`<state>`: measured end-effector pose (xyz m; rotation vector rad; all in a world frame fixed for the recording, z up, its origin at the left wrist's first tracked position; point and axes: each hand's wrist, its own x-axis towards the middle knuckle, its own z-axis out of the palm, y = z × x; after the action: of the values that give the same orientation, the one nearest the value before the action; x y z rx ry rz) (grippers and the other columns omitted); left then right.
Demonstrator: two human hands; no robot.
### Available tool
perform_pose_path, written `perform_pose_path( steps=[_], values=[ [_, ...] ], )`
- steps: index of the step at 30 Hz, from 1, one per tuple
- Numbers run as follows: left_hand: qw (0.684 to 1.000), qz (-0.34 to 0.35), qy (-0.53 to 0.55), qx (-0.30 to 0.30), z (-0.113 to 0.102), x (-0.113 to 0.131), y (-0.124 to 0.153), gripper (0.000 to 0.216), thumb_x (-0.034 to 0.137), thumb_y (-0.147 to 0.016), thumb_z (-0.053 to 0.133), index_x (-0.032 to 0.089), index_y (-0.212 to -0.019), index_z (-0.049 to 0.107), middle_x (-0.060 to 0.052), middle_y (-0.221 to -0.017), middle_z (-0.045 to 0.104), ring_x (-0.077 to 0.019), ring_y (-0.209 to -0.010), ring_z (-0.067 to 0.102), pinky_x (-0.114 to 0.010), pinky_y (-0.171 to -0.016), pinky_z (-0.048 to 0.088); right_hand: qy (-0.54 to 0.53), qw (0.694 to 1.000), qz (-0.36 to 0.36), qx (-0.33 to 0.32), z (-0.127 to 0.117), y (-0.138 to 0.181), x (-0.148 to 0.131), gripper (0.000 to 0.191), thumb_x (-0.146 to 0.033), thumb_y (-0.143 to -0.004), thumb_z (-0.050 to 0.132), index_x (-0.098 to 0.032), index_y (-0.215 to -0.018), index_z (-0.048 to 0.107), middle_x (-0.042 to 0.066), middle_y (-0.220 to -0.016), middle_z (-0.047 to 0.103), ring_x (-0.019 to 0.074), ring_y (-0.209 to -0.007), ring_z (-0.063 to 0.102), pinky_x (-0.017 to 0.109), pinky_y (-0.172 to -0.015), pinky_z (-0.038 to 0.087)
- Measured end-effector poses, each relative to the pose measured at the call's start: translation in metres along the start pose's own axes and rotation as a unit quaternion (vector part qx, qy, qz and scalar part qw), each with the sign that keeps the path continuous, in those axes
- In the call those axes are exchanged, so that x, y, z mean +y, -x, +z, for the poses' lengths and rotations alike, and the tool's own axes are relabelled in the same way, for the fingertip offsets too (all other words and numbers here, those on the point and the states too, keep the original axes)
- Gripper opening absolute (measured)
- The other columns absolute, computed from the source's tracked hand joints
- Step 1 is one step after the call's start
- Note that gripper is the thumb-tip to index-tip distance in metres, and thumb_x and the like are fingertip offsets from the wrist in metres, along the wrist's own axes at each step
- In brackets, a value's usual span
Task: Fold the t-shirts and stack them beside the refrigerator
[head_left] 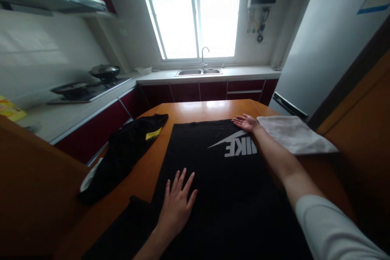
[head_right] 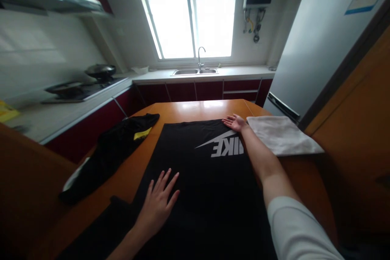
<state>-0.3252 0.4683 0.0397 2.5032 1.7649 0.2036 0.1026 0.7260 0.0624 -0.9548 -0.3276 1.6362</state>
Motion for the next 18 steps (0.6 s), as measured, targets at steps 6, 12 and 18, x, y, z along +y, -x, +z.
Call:
perform_pose_path(
  steps=[6,12,18],
  values=[
    [1.000,0.002,0.009,0.005,0.002,-0.001,0.001,0.055,0.050,-0.104,0.036,0.034,-0.157,0.035,-0.004,-0.166,0.026,-0.0311,-0.153,0.023,-0.064,-0.119,0.024,-0.037,0.991,-0.117,0.044,0.005,-0.028,-0.015,0.036,-0.043,-0.105,0.028,-0.024,-0.114,0.057,0.009,-0.115,0.067,0.0167,-0.109,0.065,0.035,-0.093,0.057],
    [1.000,0.004,0.016,0.013,0.001,0.000,0.002,0.055,0.048,-0.104,0.039,0.033,-0.156,0.037,-0.005,-0.166,0.026,-0.0317,-0.153,0.024,-0.062,-0.120,0.024,0.025,0.992,-0.101,-0.072,0.040,0.019,0.008,0.036,-0.039,-0.104,0.033,-0.018,-0.112,0.062,0.013,-0.112,0.072,0.0200,-0.104,0.069,0.035,-0.087,0.058],
    [0.999,-0.004,0.042,0.003,-0.005,0.005,0.002,0.057,0.055,-0.104,0.035,0.033,-0.155,0.039,-0.005,-0.167,0.023,-0.0323,-0.155,0.016,-0.064,-0.121,0.017,0.268,0.935,-0.075,-0.218,0.082,0.143,0.045,0.033,-0.039,-0.100,0.046,-0.018,-0.113,0.069,0.011,-0.120,0.073,0.0202,-0.097,0.071,0.036,-0.087,0.056]
  ],
)
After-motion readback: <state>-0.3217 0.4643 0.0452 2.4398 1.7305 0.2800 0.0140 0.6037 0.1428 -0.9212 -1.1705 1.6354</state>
